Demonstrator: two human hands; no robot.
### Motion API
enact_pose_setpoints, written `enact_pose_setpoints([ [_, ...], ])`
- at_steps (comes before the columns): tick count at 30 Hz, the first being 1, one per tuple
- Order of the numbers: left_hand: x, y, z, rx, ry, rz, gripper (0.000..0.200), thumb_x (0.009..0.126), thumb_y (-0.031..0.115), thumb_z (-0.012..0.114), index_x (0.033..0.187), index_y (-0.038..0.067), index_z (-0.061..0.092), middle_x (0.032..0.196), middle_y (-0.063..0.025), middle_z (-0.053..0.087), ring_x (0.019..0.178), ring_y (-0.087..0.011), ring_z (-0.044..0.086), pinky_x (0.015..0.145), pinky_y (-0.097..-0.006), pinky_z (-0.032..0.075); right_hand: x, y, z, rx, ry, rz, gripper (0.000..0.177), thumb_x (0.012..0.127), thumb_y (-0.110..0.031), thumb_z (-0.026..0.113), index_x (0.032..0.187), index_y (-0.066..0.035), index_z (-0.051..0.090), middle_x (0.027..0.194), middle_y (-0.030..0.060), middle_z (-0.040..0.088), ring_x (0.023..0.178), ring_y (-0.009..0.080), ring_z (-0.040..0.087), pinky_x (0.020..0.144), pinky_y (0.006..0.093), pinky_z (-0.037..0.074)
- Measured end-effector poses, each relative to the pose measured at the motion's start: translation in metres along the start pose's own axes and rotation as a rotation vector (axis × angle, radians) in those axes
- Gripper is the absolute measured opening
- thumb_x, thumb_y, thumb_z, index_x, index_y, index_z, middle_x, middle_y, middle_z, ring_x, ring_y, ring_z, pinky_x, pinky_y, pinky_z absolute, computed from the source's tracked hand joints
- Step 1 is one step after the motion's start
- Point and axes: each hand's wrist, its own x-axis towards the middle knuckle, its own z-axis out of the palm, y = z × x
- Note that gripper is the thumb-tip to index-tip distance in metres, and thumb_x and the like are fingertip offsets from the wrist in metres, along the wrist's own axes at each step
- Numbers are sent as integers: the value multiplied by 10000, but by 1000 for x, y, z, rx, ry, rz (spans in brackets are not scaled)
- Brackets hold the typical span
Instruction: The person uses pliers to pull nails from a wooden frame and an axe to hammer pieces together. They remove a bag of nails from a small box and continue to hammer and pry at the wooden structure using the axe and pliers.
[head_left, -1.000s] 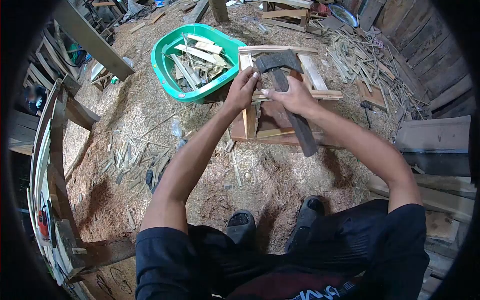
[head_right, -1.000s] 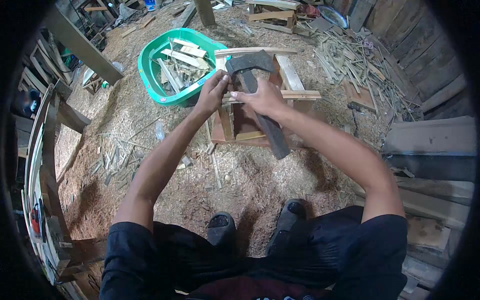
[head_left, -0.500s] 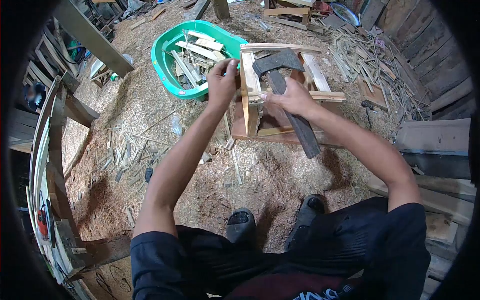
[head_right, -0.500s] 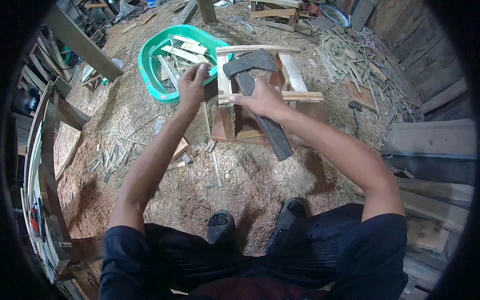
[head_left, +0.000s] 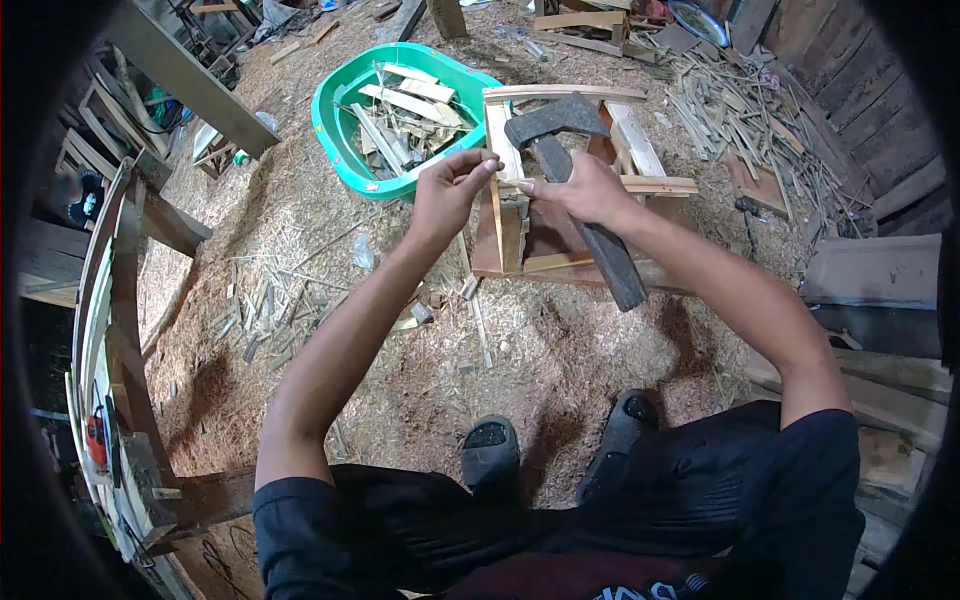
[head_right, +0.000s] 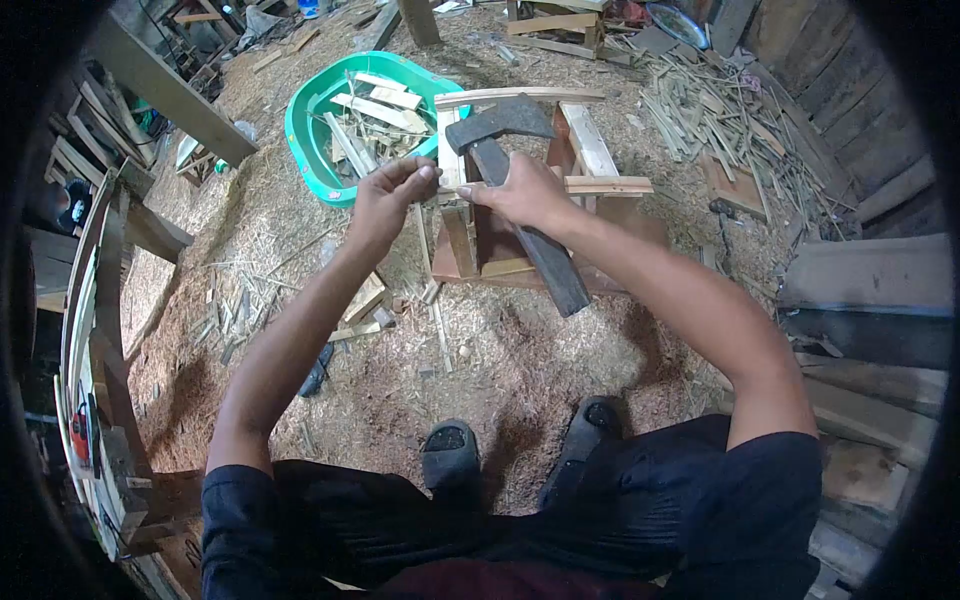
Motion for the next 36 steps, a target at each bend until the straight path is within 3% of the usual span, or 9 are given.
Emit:
enact_pose_setpoints([
  [2,-5,-9,1,-30,-36,46,220,940,163,674,1087,3,703,1030,-38,693,930,-105,636,845,-262,497,4,4,2,-9,-19,1,640,701,-611,767,958,-30,689,888,196,711,875,328,700,858,438,510],
  [5,-3,-19,-3,43,-60,142,205,939,163,675,1052,-4,712,1028,-36,677,925,-95,620,839,-259,495,0,-10,-7,-36,-64,71,585,770,-476,800,1075,-4,638,947,132,695,868,222,666,803,367,511],
  [9,-10,-13,3,72,-50,21,241,952,208,663,1058,-6,698,1021,-36,658,985,-119,615,908,-284,476,2,-2,-2,-41,2,3,608,752,-500,808,1051,4,643,917,125,696,858,225,667,798,365,511],
  [14,-2,-29,2,64,-45,109,203,935,167,681,1022,-13,715,1041,-50,644,931,-105,606,826,-259,490,-1,-9,-7,-67,-25,17,623,743,-537,798,1015,5,654,891,127,696,836,236,671,786,369,516],
  [17,-2,-27,5,70,-46,101,202,940,167,675,1015,-16,712,1039,-48,639,927,-102,602,822,-258,486,7,4,0,-60,-23,46,677,689,-601,779,986,2,691,942,219,709,903,341,698,851,426,519],
  [24,-3,-22,4,166,-48,174,219,962,187,651,1031,-16,696,1083,-43,630,968,-99,579,847,-276,473,3,-4,-4,-50,-15,36,683,686,-614,771,928,20,696,889,226,707,864,343,702,819,425,529],
  [30,-2,-28,4,77,-80,158,218,960,187,653,1035,-12,700,1124,-51,612,985,-104,573,844,-272,465,8,6,2,-40,10,-1,689,681,-623,769,927,16,701,896,226,708,869,350,701,824,427,530],
  [36,-5,-32,8,215,13,241,184,921,155,688,1002,-8,717,1051,-77,654,959,-137,607,847,-288,493,7,6,1,-31,7,-11,696,680,-632,766,928,14,699,892,223,709,871,342,702,820,425,530],
])
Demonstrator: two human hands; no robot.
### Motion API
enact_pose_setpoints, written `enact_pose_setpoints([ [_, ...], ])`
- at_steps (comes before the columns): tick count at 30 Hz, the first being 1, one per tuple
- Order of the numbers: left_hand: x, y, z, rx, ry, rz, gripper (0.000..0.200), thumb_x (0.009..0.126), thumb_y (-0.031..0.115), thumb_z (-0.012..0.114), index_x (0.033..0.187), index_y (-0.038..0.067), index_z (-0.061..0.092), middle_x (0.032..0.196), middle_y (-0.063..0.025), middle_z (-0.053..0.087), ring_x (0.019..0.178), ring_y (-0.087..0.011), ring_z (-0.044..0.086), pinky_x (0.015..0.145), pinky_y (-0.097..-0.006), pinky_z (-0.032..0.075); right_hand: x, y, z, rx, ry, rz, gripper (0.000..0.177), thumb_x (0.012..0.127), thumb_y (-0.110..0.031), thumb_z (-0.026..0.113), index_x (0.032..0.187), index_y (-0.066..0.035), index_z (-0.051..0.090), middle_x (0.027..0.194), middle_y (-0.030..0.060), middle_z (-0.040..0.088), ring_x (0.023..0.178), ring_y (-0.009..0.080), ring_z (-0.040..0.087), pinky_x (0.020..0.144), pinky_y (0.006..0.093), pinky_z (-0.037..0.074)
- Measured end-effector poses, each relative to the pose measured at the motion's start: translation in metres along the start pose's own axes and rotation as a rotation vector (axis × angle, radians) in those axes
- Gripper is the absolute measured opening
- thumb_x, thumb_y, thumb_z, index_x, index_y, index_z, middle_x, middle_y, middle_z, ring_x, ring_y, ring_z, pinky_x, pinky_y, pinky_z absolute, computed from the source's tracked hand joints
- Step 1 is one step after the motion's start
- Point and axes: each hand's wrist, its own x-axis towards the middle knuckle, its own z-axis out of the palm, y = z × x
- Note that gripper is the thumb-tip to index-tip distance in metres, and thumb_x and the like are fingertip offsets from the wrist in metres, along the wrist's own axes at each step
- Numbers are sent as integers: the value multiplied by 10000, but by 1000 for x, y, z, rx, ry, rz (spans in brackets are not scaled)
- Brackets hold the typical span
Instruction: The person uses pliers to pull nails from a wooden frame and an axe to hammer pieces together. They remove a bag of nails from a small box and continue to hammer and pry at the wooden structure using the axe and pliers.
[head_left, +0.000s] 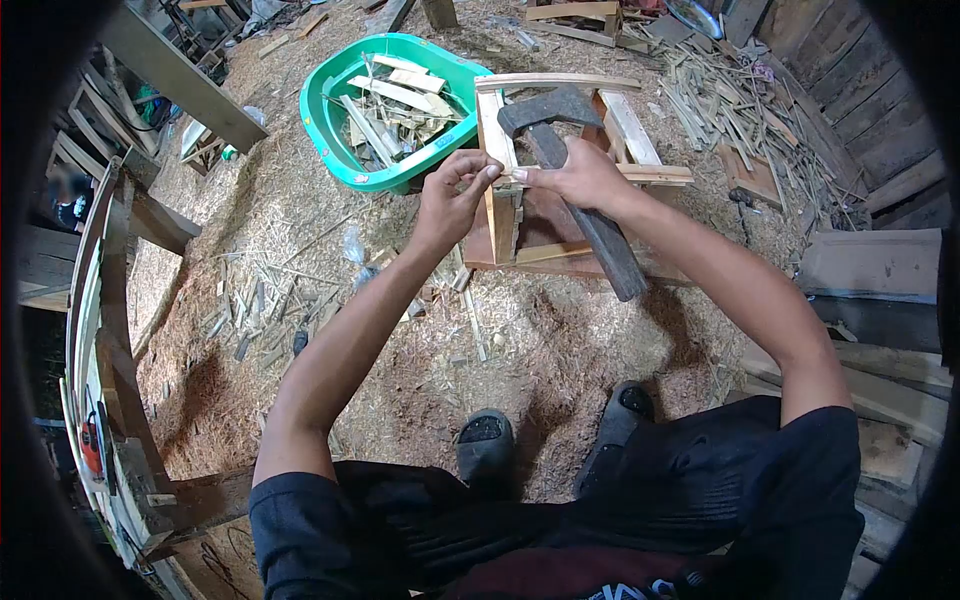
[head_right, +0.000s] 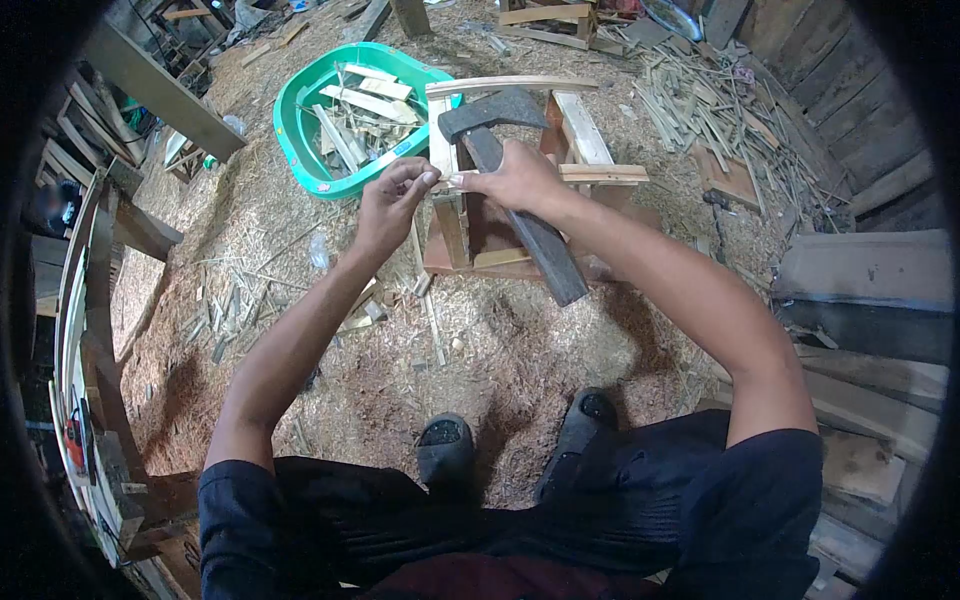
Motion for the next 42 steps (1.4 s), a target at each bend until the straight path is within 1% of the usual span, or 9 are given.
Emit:
enact_pose_setpoints([
  [8,1,-6,-2,-131,-47,-60,199,897,160,715,991,-15,719,1046,-71,664,971,-145,619,864,-295,494,-1,-3,-2,-17,-44,12,673,719,-642,737,939,-7,689,893,202,707,886,322,701,836,414,523],
  [14,3,11,-12,-67,-121,-123,207,873,170,743,964,-16,734,1073,-71,660,942,-137,629,818,-276,510,-6,-4,-2,143,20,-2,586,823,-544,694,1025,4,649,900,199,699,906,337,687,816,441,517],
  [17,6,14,-14,-38,-136,-128,190,863,161,753,951,-7,747,1091,-73,656,941,-133,629,801,-270,516,-13,-2,-6,57,170,-149,519,828,-447,721,1042,13,609,861,206,690,885,334,687,783,446,517],
  [20,5,14,-12,-80,-120,-135,175,856,145,757,947,-4,752,1088,-80,658,942,-130,629,792,-265,518,-20,-31,-38,-207,133,-186,507,844,-353,735,1118,36,562,885,234,673,847,338,678,752,420,514],
  [23,5,10,-11,-126,-113,-147,173,856,137,755,951,-8,750,1075,-86,664,936,-129,633,790,-262,519,-19,-41,-54,-196,73,-329,436,819,-257,739,1055,42,528,834,278,648,815,378,680,724,450,507],
  [24,6,10,-11,-136,-114,-147,174,857,135,754,953,-10,749,1071,-88,666,932,-129,635,790,-261,519,-24,-56,-59,-222,-36,-250,393,816,-199,721,1047,38,510,861,276,660,818,403,679,729,480,503],
  [31,6,16,-12,-45,-131,-137,174,864,121,741,945,-33,733,1012,-83,678,900,-116,634,771,-244,509,-31,-58,-52,-471,7,-425,412,835,-233,719,1108,-26,490,850,257,659,876,444,654,752,511,505],
  [34,6,16,-13,-34,-137,-151,165,865,116,737,928,-37,729,1004,-81,679,880,-111,630,754,-240,503,-29,-59,-48,-590,-81,-321,423,837,-262,714,1109,-38,481,852,252,657,877,452,648,752,523,501],
  [42,5,6,-7,-135,-76,-92,153,857,111,743,893,-36,721,991,-54,671,812,-82,601,715,-235,483,-30,-65,-54,-525,-11,-388,396,829,-254,717,1063,-39,481,843,248,658,845,454,648,712,529,510],
])
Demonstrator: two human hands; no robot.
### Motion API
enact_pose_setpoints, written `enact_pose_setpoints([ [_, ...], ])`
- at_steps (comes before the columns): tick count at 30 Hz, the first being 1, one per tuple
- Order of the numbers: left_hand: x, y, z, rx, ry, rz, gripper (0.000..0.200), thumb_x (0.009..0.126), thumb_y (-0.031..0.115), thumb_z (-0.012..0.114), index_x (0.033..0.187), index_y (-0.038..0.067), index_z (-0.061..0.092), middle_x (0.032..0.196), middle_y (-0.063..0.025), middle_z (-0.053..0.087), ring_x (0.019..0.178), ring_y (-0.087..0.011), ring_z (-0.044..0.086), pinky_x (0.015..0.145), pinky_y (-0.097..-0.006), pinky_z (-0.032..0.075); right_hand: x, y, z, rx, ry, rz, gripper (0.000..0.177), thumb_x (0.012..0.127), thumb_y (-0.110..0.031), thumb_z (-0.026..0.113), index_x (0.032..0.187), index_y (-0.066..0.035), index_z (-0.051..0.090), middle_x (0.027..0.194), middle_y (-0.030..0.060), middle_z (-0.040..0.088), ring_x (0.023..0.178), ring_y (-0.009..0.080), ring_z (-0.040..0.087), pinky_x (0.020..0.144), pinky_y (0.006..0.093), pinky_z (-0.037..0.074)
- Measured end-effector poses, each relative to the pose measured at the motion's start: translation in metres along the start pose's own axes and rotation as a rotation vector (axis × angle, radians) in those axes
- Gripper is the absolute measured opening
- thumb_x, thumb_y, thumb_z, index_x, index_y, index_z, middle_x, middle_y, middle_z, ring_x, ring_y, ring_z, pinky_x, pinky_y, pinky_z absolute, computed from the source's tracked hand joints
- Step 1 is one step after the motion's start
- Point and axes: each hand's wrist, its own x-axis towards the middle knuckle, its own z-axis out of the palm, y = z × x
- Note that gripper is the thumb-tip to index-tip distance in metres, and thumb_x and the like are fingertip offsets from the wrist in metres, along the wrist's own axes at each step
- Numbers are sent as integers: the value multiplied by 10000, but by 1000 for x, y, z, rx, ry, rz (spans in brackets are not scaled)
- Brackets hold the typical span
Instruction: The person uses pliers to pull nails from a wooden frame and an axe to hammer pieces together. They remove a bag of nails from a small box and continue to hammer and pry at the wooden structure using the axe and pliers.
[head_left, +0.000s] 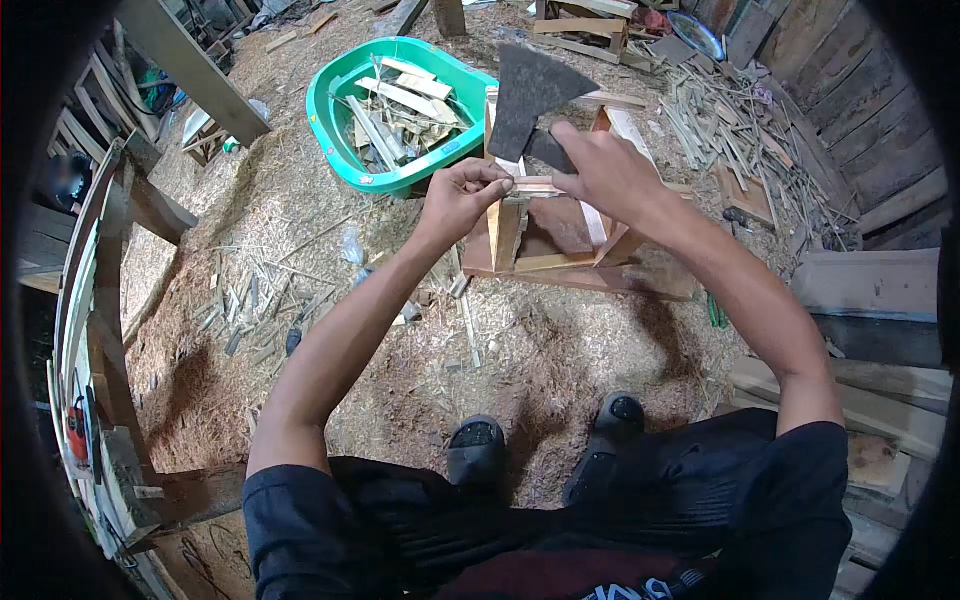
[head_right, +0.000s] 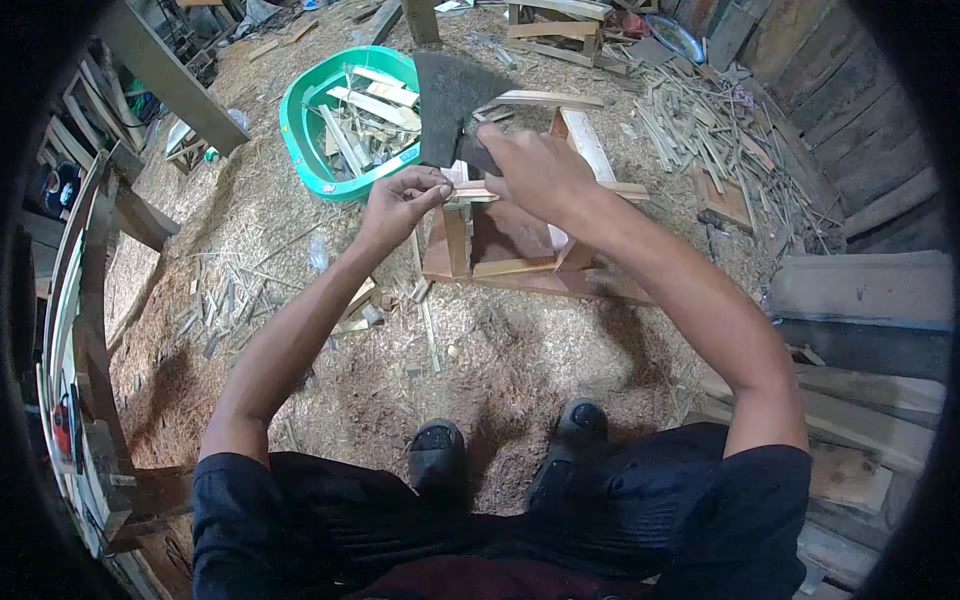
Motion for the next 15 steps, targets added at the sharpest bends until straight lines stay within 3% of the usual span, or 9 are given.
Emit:
enact_pose_setpoints([
  [4,2,3,-5,171,-33,-82,153,861,115,741,882,-35,719,987,-60,681,865,-107,624,758,-250,502,-4,-3,2,-56,-56,0,378,824,-231,711,1056,-30,490,807,241,657,806,450,655,690,518,519],
  [7,0,6,-1,-4,-18,-16,156,861,117,744,881,-35,719,972,-58,681,870,-106,621,769,-249,498,3,-4,-7,-23,-44,21,375,823,-227,711,1048,-23,492,797,246,657,811,446,660,702,520,523],
  [11,1,4,-2,46,-21,-10,166,866,125,744,912,-33,730,992,-69,683,887,-117,625,798,-272,501,-2,-7,-5,-47,15,-17,384,852,-217,694,1121,-29,494,822,232,673,821,411,688,697,482,561],
  [14,-1,6,-2,5,-20,-78,173,869,141,743,911,-27,735,995,-77,685,910,-129,627,814,-279,501,-2,-8,-7,-160,-177,10,366,857,-201,685,1114,-22,495,844,238,672,837,406,688,712,478,561],
  [15,-2,5,-1,18,-6,-35,180,869,143,742,934,-24,732,1010,-79,682,914,-128,625,815,-280,500,-1,-7,-6,-118,-139,30,372,846,-204,692,1113,-25,504,838,241,670,838,422,678,716,489,548],
])
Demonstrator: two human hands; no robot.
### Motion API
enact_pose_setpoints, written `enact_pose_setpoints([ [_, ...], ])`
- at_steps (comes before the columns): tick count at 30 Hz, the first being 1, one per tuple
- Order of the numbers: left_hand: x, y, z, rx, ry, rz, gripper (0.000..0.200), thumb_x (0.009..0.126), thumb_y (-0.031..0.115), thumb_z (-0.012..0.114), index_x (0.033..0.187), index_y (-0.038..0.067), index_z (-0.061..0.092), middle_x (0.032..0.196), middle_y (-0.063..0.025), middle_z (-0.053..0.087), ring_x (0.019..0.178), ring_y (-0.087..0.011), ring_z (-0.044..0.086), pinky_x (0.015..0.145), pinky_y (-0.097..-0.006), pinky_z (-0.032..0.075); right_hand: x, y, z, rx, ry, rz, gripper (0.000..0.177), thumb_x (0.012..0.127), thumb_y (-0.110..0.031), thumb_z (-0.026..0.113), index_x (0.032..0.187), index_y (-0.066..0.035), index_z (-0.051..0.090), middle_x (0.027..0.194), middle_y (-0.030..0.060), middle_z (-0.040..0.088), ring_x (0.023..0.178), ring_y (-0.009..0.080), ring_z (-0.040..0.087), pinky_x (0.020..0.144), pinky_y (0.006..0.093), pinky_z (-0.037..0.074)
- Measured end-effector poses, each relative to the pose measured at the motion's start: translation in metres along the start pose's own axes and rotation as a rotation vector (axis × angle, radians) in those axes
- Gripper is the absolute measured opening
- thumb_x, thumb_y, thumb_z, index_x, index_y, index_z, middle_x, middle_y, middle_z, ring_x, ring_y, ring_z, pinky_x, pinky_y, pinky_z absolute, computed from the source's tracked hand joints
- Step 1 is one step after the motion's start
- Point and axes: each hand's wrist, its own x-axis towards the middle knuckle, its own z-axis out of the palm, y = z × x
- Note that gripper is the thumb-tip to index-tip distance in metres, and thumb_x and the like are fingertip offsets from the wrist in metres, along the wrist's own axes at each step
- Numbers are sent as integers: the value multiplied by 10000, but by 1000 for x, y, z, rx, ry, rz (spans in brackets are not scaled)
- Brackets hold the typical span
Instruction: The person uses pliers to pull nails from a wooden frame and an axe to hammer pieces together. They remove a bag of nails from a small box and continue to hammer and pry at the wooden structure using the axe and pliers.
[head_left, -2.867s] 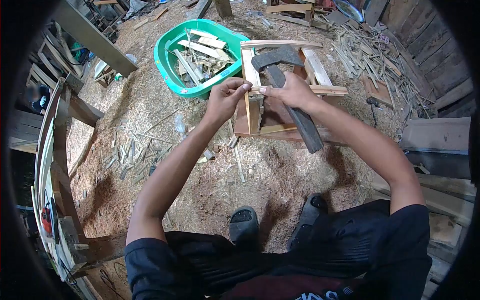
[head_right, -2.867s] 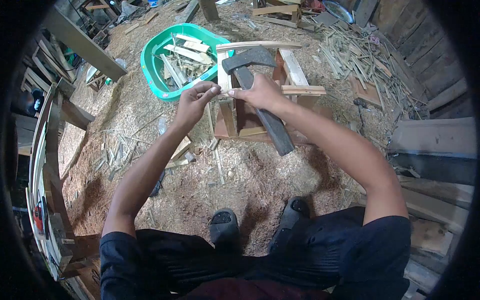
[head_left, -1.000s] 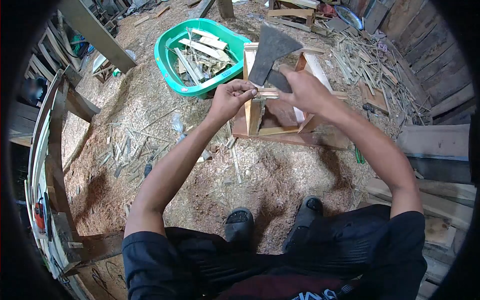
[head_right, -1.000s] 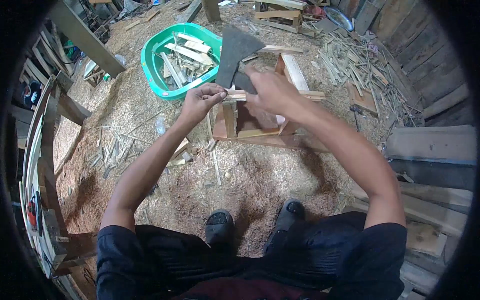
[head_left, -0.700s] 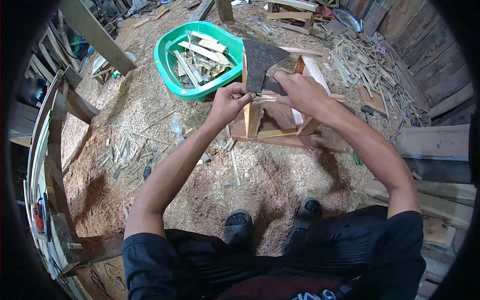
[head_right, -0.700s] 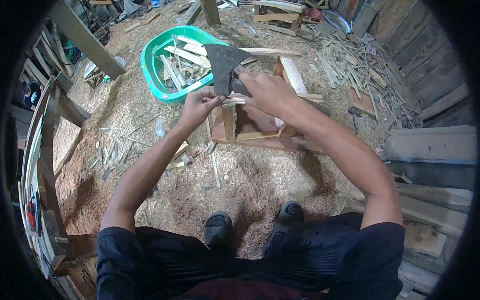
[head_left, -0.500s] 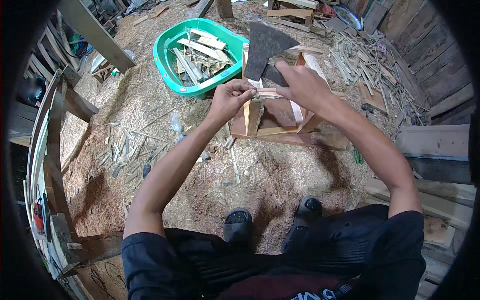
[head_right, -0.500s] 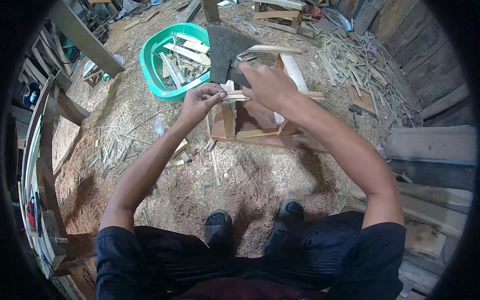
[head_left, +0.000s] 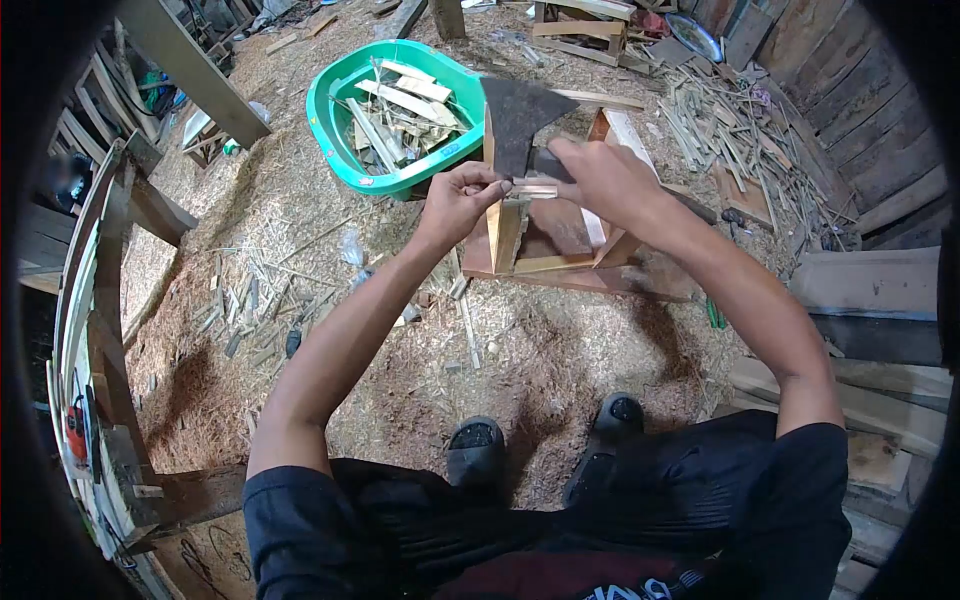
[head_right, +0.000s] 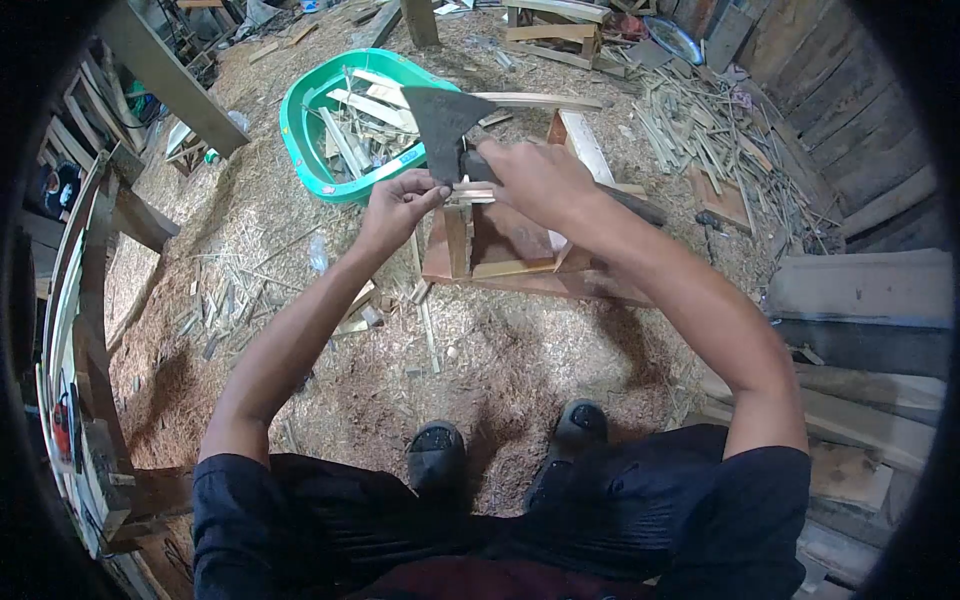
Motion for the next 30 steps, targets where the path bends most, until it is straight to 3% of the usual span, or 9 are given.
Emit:
enact_pose_setpoints([
  [6,-25,3,19,195,120,215,324,886,137,724,1185,30,662,1183,-76,630,1013,-141,614,883,-285,491,-5,6,2,249,145,91,409,812,-195,709,1130,-11,527,890,260,667,873,424,662,766,481,512],
  [8,-29,-3,27,-34,224,74,337,875,134,740,1187,33,661,1190,-82,635,1013,-136,615,875,-275,490,-4,14,19,282,185,85,420,804,-187,710,1131,8,532,914,263,665,882,402,666,780,462,509],
  [11,-26,-10,26,132,236,209,349,827,126,782,1146,36,671,1180,-79,658,946,-123,627,788,-244,498,-4,22,36,461,201,157,417,794,-187,712,1106,34,548,895,249,670,869,385,673,775,443,516],
  [14,-24,-25,28,34,222,285,351,808,132,800,1111,11,671,1187,-87,662,997,-157,632,826,-285,510,3,39,48,465,179,197,394,789,-199,717,1066,41,571,859,221,673,815,337,685,735,420,525],
  [17,-24,-15,28,290,217,340,349,789,77,808,1071,0,617,1190,-99,620,1054,-175,597,898,-321,488,2,42,42,564,124,247,384,789,-213,726,1041,37,581,833,193,673,752,285,680,683,395,528],
  [20,-21,-16,38,301,263,411,419,750,30,818,1060,24,536,1164,-110,573,1093,-205,566,942,-338,467,5,48,49,558,158,210,379,789,-220,731,1027,36,584,817,179,670,709,251,666,649,375,525],
  [23,-17,-18,39,325,235,420,459,736,-2,810,1039,44,467,1141,-113,534,1105,-233,546,959,-348,454,3,45,42,628,85,266,389,788,-220,729,1040,40,583,822,180,674,712,256,668,658,380,523],
  [26,-20,-17,39,324,246,441,444,732,-20,798,1036,32,478,1141,-123,540,1094,-249,551,957,-365,452,4,48,50,548,177,152,411,788,-222,729,1064,44,578,830,199,673,719,271,675,667,386,522],
  [30,-18,-19,37,391,238,455,435,744,-16,783,1044,32,472,1138,-136,538,1090,-267,550,956,-371,442,3,40,36,409,89,114,456,803,-253,719,1121,30,557,870,253,670,788,371,678,700,440,525],
])
